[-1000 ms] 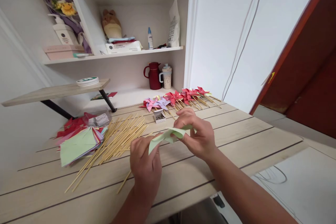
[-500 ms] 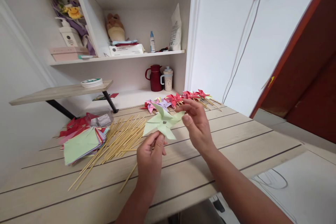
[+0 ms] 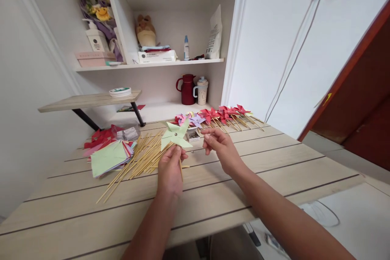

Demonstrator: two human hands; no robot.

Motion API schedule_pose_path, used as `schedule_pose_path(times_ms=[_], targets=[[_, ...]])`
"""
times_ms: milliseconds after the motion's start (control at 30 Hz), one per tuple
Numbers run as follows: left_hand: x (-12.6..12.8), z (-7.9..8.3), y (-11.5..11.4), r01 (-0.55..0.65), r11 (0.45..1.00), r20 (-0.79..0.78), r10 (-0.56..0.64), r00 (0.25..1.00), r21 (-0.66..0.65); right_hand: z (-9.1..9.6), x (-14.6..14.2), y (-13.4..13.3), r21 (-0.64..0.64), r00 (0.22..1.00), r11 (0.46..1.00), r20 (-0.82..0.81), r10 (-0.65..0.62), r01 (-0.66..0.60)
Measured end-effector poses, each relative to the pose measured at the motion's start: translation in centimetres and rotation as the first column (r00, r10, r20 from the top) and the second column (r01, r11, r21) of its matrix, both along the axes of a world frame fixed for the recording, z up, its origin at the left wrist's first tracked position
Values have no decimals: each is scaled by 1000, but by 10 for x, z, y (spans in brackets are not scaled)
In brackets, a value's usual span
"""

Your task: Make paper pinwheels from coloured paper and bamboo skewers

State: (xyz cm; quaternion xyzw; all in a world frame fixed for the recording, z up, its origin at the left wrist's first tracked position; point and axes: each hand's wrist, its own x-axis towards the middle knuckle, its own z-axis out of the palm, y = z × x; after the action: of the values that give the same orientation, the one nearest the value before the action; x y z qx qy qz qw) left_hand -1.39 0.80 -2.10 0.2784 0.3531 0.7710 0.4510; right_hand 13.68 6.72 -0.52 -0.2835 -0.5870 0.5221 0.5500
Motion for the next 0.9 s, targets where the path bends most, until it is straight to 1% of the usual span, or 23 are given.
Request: schedule_pose_path(times_ms=[133, 200, 300, 433, 500, 567, 633, 700, 767, 833, 900], targets=[[-5, 0, 4, -5, 1000, 78, 4, 997, 4, -8, -12, -4, -94, 979, 985, 127, 159, -147], [-7, -2, 6, 11, 1000, 114, -11, 993, -1, -11, -18, -9, -111, 961, 973, 168, 220, -203], [-10, -4, 8, 43, 999, 178, -41, 983, -8, -15, -23, -16, -89, 933, 961, 232, 274, -260], [-14, -5, 10, 76, 997, 250, -68, 966, -25, -19, -27, -22, -83, 883, 952, 359, 303, -293], [-16, -4, 11, 83, 996, 288, -69, 955, -36, -23, -29, -20, -70, 868, 960, 413, 276, -272], [-18, -1, 11, 75, 996, 343, -56, 938, -42, -27, -30, -17, 4, 865, 976, 465, 189, -216], [-18, 3, 11, 55, 998, 394, -35, 918, -38, -32, -31, -13, 101, 855, 982, 512, 85, -158], [-19, 7, 10, 40, 998, 423, -19, 906, -39, -35, -31, -10, 148, 836, 980, 547, 30, -132], [-18, 9, 9, 28, 998, 433, -3, 901, -50, -36, -32, -9, 107, 829, 984, 556, 59, -141], [-18, 9, 9, 17, 998, 434, 11, 901, -62, -36, -33, -11, -4, 836, 981, 522, 167, -193], [-19, 8, 10, 7, 997, 435, 25, 900, -72, -36, -34, -14, -118, 837, 955, 462, 295, -272]])
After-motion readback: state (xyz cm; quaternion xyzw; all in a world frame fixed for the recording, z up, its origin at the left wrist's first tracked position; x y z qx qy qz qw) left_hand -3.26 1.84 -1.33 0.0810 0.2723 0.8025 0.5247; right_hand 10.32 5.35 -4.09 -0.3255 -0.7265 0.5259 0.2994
